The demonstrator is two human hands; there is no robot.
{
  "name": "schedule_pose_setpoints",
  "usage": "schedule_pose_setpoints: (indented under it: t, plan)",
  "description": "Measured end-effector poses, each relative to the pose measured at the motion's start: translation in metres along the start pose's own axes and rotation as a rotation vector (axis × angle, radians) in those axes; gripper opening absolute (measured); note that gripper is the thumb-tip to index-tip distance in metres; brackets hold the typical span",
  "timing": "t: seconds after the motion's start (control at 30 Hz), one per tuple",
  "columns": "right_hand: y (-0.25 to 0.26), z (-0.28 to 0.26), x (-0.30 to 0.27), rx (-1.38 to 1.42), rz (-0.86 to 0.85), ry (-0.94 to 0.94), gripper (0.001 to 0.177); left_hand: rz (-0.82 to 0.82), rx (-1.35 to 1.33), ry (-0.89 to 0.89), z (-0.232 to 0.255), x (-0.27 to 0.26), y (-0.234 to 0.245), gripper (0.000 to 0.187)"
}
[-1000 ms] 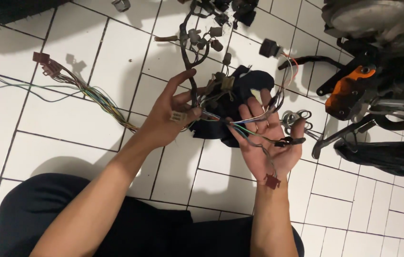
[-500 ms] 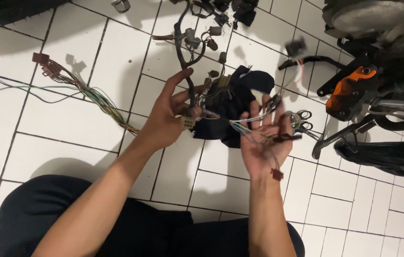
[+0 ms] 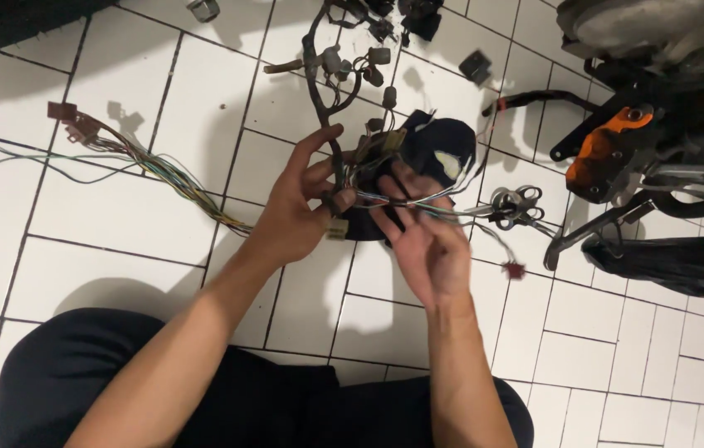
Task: Repairing and organizing a motorcycle electrical wire harness using scissors and a cleaning cloth.
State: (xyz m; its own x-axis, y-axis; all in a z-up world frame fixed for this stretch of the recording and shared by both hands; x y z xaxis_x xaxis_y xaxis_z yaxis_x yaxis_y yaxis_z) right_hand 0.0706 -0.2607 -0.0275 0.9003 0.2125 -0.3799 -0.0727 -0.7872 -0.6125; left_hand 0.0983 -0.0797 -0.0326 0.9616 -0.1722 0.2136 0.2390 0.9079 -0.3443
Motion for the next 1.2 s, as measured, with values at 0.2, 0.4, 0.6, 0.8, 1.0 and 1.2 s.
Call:
schedule_pose_setpoints:
  t: [0.2, 0.4, 0.6, 0.8, 1.0, 1.2]
  plan:
    - [0.000, -0.009, 0.001, 0.198, 0.019, 0.042, 0.018, 0.003, 0.032, 0.023, 0.003, -0.001, -0.002, 0.071]
    - [0.010, -0.011, 0.005, 0.321, 0.067, 0.046, 0.010, -0.057, 0.134, 0.080, 0.002, -0.003, -0.011, 0.075]
    - [0.015, -0.010, 0.007, 0.495, -0.029, 0.039, 0.011, -0.098, 0.143, 0.152, -0.007, -0.006, -0.017, 0.076]
    - [0.042, -0.006, 0.012, 0.476, -0.018, 0.052, 0.022, -0.122, 0.077, 0.094, -0.013, -0.010, -0.024, 0.079]
    - [0.044, -0.004, 0.013, 0.522, -0.007, 0.014, 0.022, -0.152, 0.075, 0.113, -0.009, -0.010, -0.026, 0.078]
    - [0.012, -0.008, 0.014, 0.568, -0.109, 0.052, 0.015, -0.084, 0.173, 0.146, -0.007, -0.004, -0.011, 0.075]
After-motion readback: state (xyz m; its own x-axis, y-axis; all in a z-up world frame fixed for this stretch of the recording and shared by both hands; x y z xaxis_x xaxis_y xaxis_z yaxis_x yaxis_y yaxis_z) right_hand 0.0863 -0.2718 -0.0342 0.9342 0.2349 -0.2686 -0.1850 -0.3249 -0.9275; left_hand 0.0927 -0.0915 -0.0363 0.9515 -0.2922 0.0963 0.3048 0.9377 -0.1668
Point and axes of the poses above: each hand's wrist, its own x-axis towards the middle knuckle, its own y-axis out of the back of the hand, z = x × y, the point moved 8 cm from there along x, towards the middle knuckle, and after that the axes turned 11 degrees about -y, right-handed, at the moved point
